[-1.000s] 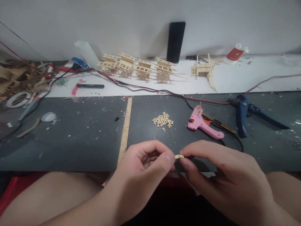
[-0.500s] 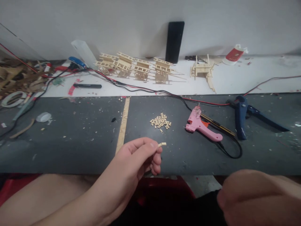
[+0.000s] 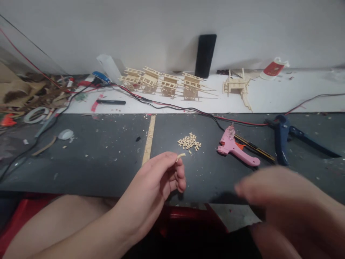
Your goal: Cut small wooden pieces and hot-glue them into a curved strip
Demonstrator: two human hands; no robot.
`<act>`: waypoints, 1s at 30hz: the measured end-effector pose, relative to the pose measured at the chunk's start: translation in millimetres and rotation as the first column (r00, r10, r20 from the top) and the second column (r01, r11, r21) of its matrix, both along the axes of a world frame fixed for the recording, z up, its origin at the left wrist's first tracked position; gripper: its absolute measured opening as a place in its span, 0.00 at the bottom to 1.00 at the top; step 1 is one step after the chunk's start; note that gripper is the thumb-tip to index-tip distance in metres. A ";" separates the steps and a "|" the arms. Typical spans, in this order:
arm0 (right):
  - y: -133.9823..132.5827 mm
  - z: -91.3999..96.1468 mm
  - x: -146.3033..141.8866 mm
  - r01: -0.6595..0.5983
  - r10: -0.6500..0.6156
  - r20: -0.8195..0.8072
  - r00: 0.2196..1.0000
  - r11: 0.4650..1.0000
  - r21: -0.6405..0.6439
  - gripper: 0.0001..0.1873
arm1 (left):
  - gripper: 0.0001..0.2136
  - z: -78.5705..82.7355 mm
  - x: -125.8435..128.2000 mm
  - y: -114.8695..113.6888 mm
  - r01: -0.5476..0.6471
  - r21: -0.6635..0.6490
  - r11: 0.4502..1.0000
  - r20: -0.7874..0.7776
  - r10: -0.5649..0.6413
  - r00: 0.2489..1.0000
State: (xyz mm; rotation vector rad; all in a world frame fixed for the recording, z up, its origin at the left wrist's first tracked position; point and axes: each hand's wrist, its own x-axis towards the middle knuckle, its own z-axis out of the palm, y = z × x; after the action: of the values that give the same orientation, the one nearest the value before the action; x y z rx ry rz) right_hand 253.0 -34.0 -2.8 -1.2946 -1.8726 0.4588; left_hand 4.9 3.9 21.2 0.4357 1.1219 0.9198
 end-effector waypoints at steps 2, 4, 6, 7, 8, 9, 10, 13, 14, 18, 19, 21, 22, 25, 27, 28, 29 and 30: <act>25.7 4.3 -16.9 0.113 -0.113 -0.012 0.994 0.993 -0.029 0.05 | 0.16 1.7 -0.7 -1.7 0.016 0.013 1.000 0.017 -0.016 1.000; 42.2 4.7 -29.7 0.067 -0.081 -0.089 0.993 0.987 -0.148 0.10 | 0.16 2.6 -0.8 -4.3 0.040 0.030 0.999 0.029 -0.041 0.999; 46.5 3.3 -37.6 -0.032 -0.013 -0.180 0.984 0.969 -0.244 0.13 | 0.16 1.9 -0.3 -7.4 0.067 0.055 0.996 0.048 -0.070 0.996; 45.1 2.8 -40.2 -0.078 0.018 -0.222 0.975 0.961 -0.265 0.14 | 0.16 0.9 0.2 -9.1 0.080 0.070 0.994 0.062 -0.085 0.994; 42.2 2.7 -42.3 -0.114 0.042 -0.257 0.966 0.956 -0.271 0.12 | 0.16 -0.3 0.9 -10.9 0.091 0.085 0.992 0.077 -0.098 0.992; 38.8 3.2 -44.1 -0.142 0.063 -0.286 0.956 0.954 -0.265 0.10 | 0.16 -1.7 1.5 -12.6 0.107 0.095 0.990 0.091 -0.116 0.989; 35.6 4.2 -45.8 -0.170 0.084 -0.312 0.946 0.950 -0.260 0.09 | 0.16 -3.1 2.2 -14.1 0.126 0.096 0.987 0.104 -0.136 0.985; 30.8 9.1 -49.7 -0.226 0.119 -0.379 0.918 0.941 -0.252 0.05 | 0.16 -5.8 4.1 -17.0 0.164 0.079 0.983 0.160 -0.175 0.972; 30.7 11.0 -50.4 -0.232 0.117 -0.398 0.910 0.939 -0.254 0.05 | 0.17 -5.9 4.7 -17.3 0.170 0.073 0.983 0.179 -0.180 0.967; 31.9 17.3 -50.4 -0.259 0.100 -0.469 0.877 0.922 -0.288 0.06 | 0.18 -4.9 6.9 -16.1 0.193 0.084 0.978 0.168 -0.205 0.964; 31.7 18.4 -50.3 -0.269 0.096 -0.485 0.869 0.915 -0.301 0.06 | 0.19 -4.8 7.4 -15.8 0.203 0.087 0.975 0.145 -0.214 0.966; 30.8 19.9 -50.4 -0.276 0.078 -0.508 0.858 0.904 -0.327 0.07 | 0.19 -5.4 8.3 -15.7 0.216 0.093 0.972 0.108 -0.225 0.968; 30.2 20.5 -50.8 -0.270 0.064 -0.513 0.856 0.901 -0.339 0.07 | 0.19 -6.1 8.6 -16.0 0.217 0.095 0.972 0.096 -0.226 0.969; 29.2 21.5 -52.2 -0.237 0.017 -0.502 0.865 0.895 -0.378 0.08 | 0.18 -8.7 9.2 -17.7 0.202 0.087 0.976 0.062 -0.208 0.976; 29.0 21.7 -52.5 -0.217 -0.008 -0.482 0.876 0.887 -0.408 0.10 | 0.18 -9.8 9.3 -19.2 0.193 0.072 0.978 0.038 -0.197 0.980; 29.0 21.6 -52.3 -0.203 -0.018 -0.465 0.885 0.884 -0.420 0.10 | 0.19 -10.1 9.3 -19.8 0.192 0.062 0.980 0.033 -0.194 0.980; 29.0 21.4 -51.8 -0.190 -0.024 -0.444 0.896 0.883 -0.430 0.10 | 0.19 -10.1 9.3 -20.3 0.192 0.053 0.980 0.032 -0.194 0.981; 28.9 21.1 -51.2 -0.175 -0.030 -0.424 0.905 0.882 -0.437 0.10 | 0.19 -10.0 9.2 -20.5 0.192 0.045 0.980 0.035 -0.193 0.981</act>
State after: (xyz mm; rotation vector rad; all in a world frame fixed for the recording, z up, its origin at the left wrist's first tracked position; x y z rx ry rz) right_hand 201.8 -5.2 18.2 -1.2918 -1.4901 1.1943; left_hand 14.0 -16.6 11.2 0.5482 1.0077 0.7793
